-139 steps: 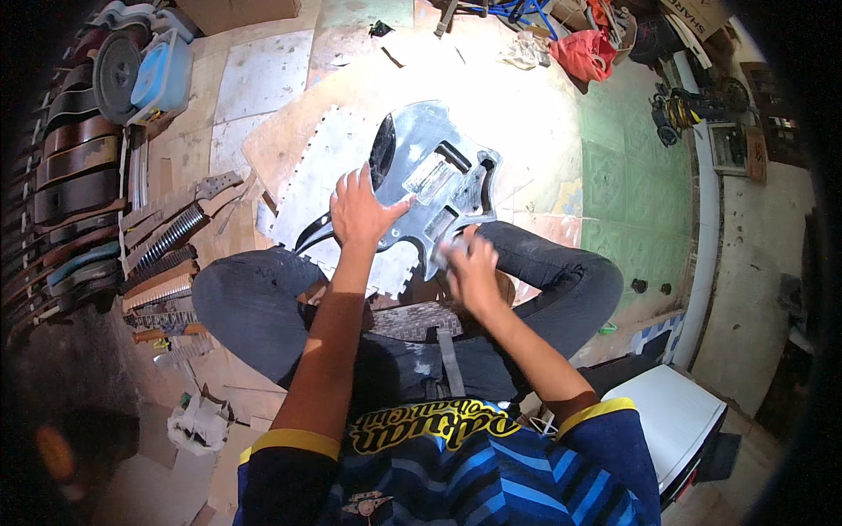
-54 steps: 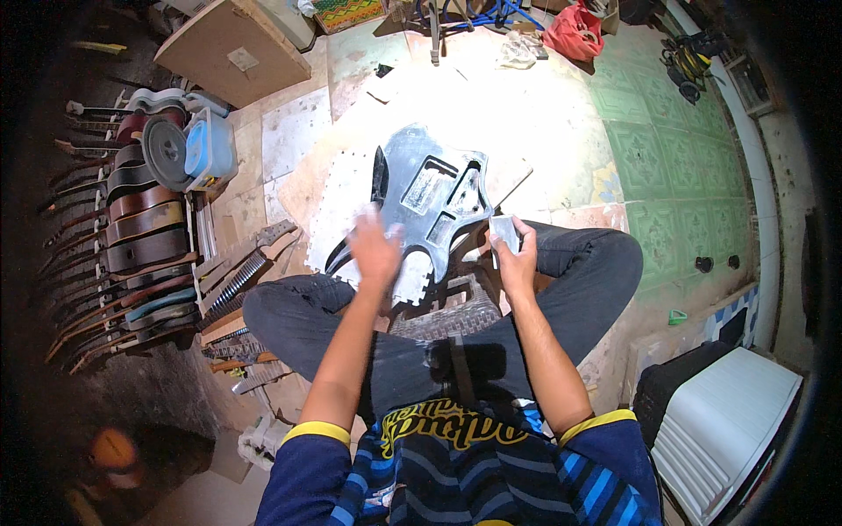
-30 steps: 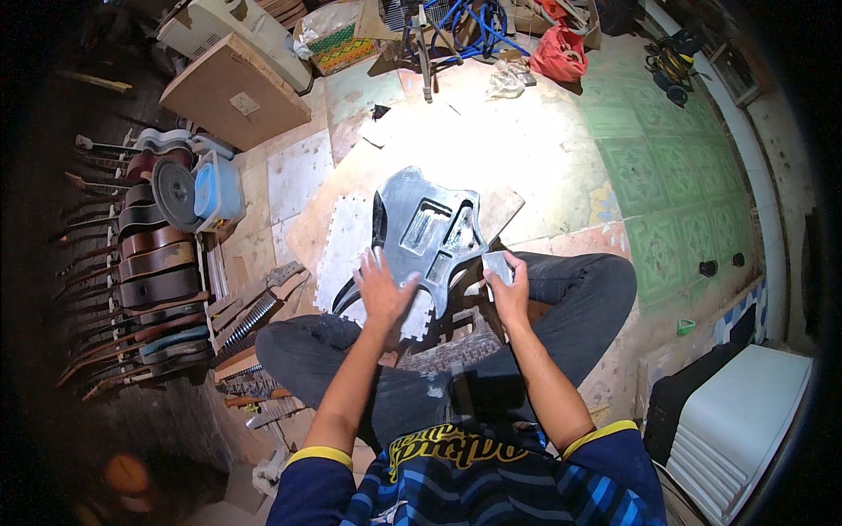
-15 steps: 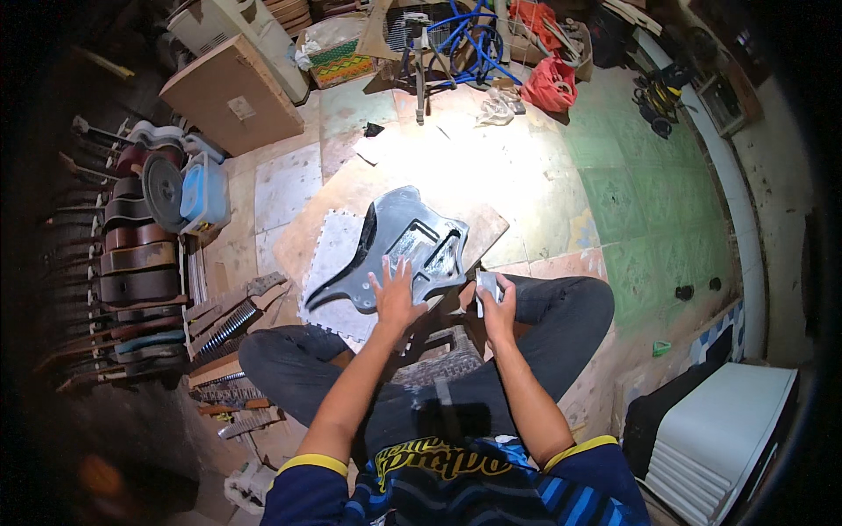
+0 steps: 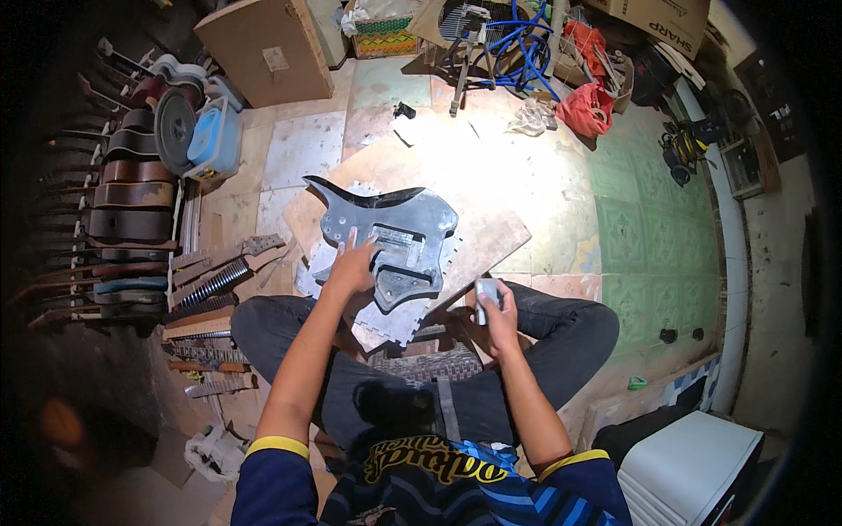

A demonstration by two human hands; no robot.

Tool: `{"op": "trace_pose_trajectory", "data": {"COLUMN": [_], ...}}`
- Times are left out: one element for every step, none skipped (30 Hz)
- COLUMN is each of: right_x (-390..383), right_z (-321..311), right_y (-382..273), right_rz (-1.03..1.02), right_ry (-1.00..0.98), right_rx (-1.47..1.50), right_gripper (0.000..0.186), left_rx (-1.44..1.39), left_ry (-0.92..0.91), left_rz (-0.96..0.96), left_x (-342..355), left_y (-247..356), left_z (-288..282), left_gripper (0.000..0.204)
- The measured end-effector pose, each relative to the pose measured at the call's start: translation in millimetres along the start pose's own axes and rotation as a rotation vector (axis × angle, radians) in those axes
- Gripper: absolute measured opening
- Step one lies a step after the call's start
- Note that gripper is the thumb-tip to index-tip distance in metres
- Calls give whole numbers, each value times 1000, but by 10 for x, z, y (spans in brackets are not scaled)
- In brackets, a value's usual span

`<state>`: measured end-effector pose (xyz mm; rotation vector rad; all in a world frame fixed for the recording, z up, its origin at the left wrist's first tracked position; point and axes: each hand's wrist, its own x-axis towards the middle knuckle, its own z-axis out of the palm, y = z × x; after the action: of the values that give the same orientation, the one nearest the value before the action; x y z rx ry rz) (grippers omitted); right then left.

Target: The person sands the surface of a guitar body using a sanding block, applying pressure and moving the block across different sections of the instrument while holding it steady with the other hand.

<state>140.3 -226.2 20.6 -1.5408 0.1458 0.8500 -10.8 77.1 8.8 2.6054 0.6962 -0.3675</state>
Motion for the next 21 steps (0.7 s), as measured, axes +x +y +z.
{"op": "trace_pose_trajectory", "data": {"right_x": [3, 4, 25, 63, 69, 128, 201, 238, 253, 229, 129, 40, 2, 65, 203, 286, 280, 229, 132, 58, -68], "right_z": [79, 160, 243, 343, 481, 568, 654, 706, 719, 632, 529, 492, 462, 539, 646, 725, 762, 694, 556, 454, 418], "right_y": [19, 53, 50, 32, -45, -83, -117, -92, -28, 95, 270, 342, 394, 294, 175, 70, -9, 78, 216, 286, 303], "right_rz": [-213, -423, -544, -664, -719, -710, -803, -889, -876, -859, -863, -873, -871, -861, -881, -894, -857, -837, -835, -850, -843], "right_ry": [-5, -11, -13, -20, -56, -57, -71, -92, -88, -93, -110, -129, -144, -158, -127, -92, -104, -115, -128, -136, -171], "right_rx": [-185, -373, -563, -754, -809, -827, -931, -1032, -1074, -1091, -1076, -1058, -1052, -1062, -1063, -1071, -1119, -1128, -1076, -1021, -1102], "right_gripper": [53, 53, 52, 51, 55, 55, 55, 55, 57, 57, 57, 56, 58, 58, 61, 64, 65, 65, 66, 66, 68], "left_rx": [-51, -65, -164, -261, -320, -337, -236, -131, -100, -116, -65, -11, -19, -28, -5, 11, 29, 35, 37, 41, 38], "left_ry": [8, 2, 146, 290, 347, 338, 440, 532, 451, 435, 488, 545, 439, 429, 413, 392, 400, 433, 399, 382, 381], "left_rz": [-16, -20, -56, -96, -106, -109, -128, -150, -140, -145, -132, -121, -142, -155, -140, -120, -124, -123, -131, -137, -142], "left_x": [97, 165, 229, 279, 313, 368, 417, 431, 418, 433, 439, 449, 453, 452, 455, 454, 464, 485, 453, 475, 492], "left_y": [-56, -43, 23, 93, 176, 259, 330, 387, 402, 434, 419, 402, 379, 371, 370, 380, 388, 368, 379, 392, 378], "left_z": [30, 42, 49, 58, 49, 135, 209, 249, 276, 300, 309, 305, 304, 268, 256, 261, 280, 273, 287, 237, 234], "left_gripper": [65, 65, 64, 64, 70, 70, 76, 81, 81, 81, 86, 90, 91, 91, 90, 90, 89, 88, 88, 88, 88]}}
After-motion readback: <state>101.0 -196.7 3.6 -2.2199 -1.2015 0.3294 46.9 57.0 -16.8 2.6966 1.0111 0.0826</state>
